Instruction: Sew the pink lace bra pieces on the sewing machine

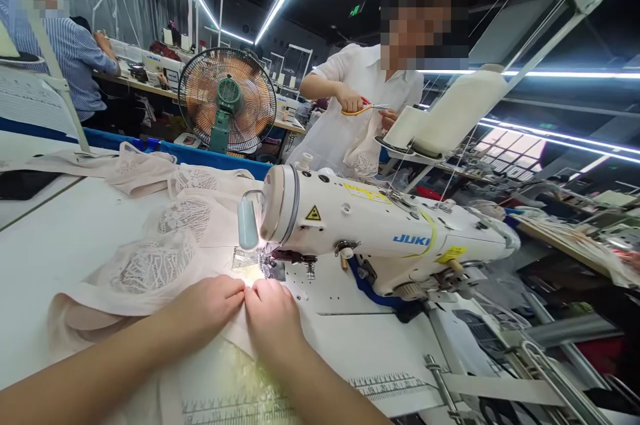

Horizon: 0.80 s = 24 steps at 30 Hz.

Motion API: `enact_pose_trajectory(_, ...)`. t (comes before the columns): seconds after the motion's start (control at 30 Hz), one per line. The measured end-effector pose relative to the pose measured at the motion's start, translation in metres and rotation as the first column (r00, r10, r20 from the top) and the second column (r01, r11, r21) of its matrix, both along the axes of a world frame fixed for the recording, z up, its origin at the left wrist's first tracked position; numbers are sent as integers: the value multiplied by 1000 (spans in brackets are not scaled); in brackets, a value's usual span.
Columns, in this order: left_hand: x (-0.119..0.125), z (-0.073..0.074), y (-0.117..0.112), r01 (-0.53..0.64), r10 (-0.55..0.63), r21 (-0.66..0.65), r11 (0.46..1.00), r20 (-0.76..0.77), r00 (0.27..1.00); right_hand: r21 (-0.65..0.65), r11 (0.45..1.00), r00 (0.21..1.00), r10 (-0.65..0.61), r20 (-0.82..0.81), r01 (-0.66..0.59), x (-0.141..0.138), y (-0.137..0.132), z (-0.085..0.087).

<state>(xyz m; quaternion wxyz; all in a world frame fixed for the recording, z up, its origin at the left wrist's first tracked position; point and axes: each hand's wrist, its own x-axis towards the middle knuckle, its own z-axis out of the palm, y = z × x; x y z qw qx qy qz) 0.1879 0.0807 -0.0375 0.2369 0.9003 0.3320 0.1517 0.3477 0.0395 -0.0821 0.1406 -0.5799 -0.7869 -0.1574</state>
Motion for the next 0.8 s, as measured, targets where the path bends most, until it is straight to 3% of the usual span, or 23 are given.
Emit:
enact_pose_trajectory(0.17, -3, -7, 1, 111, -108, 147, 983, -28, 994, -8, 998, 998, 63, -19, -63, 4, -14, 3)
enact_pose_trajectory(0.3, -6, -16, 3, 176, -166, 301, 937, -62, 984, 3, 993, 992, 115, -44, -115, 14, -32, -5)
enact_pose_trajectory(0.43, -6, -22, 5, 186, -158, 362, 913, -107, 982, 16, 989, 984, 148, -100, -147, 27, -48, -14)
enact_pose_trajectory(0.57, -6, -18, 4, 206, -167, 368, 907, -134, 977, -3, 991, 967, 128, -219, -132, 29, -52, -18)
enact_pose_trajectory(0.7, -2, -15, 3, 216, -157, 408, 887, -173, 972, 11, 992, 966, 126, -224, -127, 27, -51, -19)
enact_pose_trajectory(0.8, 7, -22, 2, 235, -130, 510, 827, -234, 964, 64, 990, 966, 137, -217, -126, 28, -50, -22)
